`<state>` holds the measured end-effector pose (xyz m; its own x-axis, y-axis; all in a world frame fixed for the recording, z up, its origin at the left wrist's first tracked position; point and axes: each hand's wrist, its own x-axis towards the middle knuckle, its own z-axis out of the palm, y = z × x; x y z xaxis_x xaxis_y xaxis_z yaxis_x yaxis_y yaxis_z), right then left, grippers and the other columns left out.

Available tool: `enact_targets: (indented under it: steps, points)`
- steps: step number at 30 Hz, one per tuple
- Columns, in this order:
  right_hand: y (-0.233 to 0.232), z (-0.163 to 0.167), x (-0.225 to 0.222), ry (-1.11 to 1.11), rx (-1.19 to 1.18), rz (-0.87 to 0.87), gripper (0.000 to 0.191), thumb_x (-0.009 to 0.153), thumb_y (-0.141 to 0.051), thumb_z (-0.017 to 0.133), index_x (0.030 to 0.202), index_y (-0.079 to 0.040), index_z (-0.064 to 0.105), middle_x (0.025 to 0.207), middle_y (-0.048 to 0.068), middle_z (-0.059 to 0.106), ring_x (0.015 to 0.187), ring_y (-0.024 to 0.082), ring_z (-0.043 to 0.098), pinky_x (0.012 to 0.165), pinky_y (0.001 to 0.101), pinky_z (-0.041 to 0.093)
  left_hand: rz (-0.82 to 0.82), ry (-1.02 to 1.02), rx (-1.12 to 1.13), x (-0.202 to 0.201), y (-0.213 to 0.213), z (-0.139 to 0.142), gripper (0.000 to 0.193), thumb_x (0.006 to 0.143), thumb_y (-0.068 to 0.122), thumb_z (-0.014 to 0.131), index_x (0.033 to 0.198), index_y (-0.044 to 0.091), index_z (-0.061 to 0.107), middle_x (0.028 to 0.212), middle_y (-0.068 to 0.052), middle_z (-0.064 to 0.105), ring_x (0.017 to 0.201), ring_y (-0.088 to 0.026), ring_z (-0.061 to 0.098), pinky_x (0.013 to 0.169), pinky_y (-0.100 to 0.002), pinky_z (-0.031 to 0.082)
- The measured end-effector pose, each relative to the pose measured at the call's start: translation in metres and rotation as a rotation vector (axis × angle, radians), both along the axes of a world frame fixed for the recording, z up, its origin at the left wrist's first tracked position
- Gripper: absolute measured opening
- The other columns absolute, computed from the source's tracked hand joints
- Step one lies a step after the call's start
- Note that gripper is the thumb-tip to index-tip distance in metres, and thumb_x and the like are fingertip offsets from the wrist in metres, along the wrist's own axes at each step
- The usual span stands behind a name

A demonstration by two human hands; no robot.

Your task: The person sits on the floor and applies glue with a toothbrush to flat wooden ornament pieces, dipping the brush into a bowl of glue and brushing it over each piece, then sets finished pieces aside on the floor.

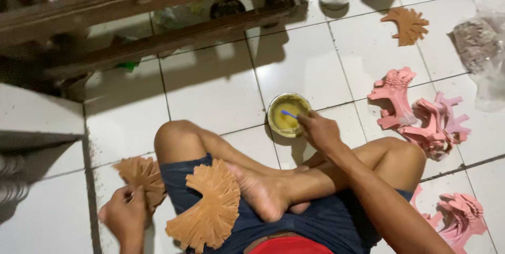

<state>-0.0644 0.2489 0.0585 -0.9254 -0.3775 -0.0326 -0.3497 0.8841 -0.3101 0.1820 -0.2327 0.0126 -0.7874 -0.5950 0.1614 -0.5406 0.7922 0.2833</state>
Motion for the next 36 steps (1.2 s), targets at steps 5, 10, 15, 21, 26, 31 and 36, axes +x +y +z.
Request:
enact_targets:
  steps: [5,10,15,21,26,31,36]
  points:
    - [0.020,0.009,0.000,-0.051,0.158,-0.028,0.026,0.089,-0.023,0.066,0.114,-0.020,0.073,0.091,0.011,0.067,0.070,0.035,0.068,0.061,0.0470,0.055,0.192,0.518,0.650,-0.010,-0.011,0.056,0.026,0.097,0.004,0.074,0.117,-0.007,0.062,0.102,-0.019,0.071,0.094,-0.024,0.072,0.085,-0.037,0.059]
    - [0.105,0.014,0.008,0.028,0.217,-0.026,0.030,0.090,-0.011,0.060,0.116,-0.018,0.073,0.094,0.013,0.069,0.075,0.034,0.070,0.064,0.0467,0.055,0.033,0.766,0.988,-0.054,0.021,0.092,0.028,0.107,-0.004,0.066,0.127,-0.020,0.055,0.111,-0.024,0.072,0.106,-0.025,0.075,0.097,-0.034,0.062]
    - [0.206,0.097,0.051,0.074,-0.681,-0.614,0.022,0.110,-0.013,0.063,0.127,0.000,0.070,0.100,0.002,0.069,0.083,0.009,0.059,0.068,0.0275,0.047,0.026,0.647,1.162,-0.112,0.082,0.139,0.041,0.094,0.004,0.071,0.133,-0.001,0.060,0.105,-0.011,0.071,0.085,-0.015,0.069,0.071,-0.024,0.055]
    - [0.134,0.139,0.097,0.238,-0.903,-0.643,0.017,0.115,-0.004,0.060,0.126,0.005,0.068,0.095,0.003,0.064,0.078,0.006,0.054,0.068,0.0193,0.042,-0.646,0.113,1.446,-0.178,0.216,0.184,0.016,0.093,0.010,0.071,0.106,0.000,0.073,0.089,-0.003,0.077,0.079,-0.008,0.069,0.074,-0.024,0.058]
    - [0.045,0.156,0.101,0.104,-0.943,-0.288,0.027,0.093,0.003,0.066,0.118,0.003,0.073,0.094,0.006,0.071,0.076,0.010,0.062,0.064,0.0216,0.046,-0.831,-0.034,1.364,-0.190,0.240,0.224,0.019,0.094,0.010,0.071,0.108,-0.002,0.074,0.081,-0.001,0.071,0.069,-0.005,0.061,0.061,-0.021,0.050]
    - [0.013,0.175,0.086,0.064,-0.940,-0.144,0.028,0.090,0.004,0.066,0.118,0.002,0.073,0.086,0.007,0.070,0.075,0.012,0.064,0.064,0.0227,0.048,-0.876,-0.009,1.530,-0.181,0.239,0.240,0.033,0.095,0.005,0.070,0.127,-0.005,0.070,0.087,0.001,0.066,0.074,-0.002,0.057,0.064,-0.018,0.047]
    - [0.005,0.177,0.083,-0.013,-0.895,-0.194,0.029,0.090,0.005,0.067,0.118,0.002,0.075,0.079,0.007,0.065,0.070,0.013,0.060,0.062,0.0254,0.047,-0.764,-0.129,1.639,-0.175,0.235,0.236,0.040,0.093,0.003,0.068,0.132,-0.004,0.068,0.083,0.003,0.063,0.064,0.000,0.051,0.055,-0.017,0.043]
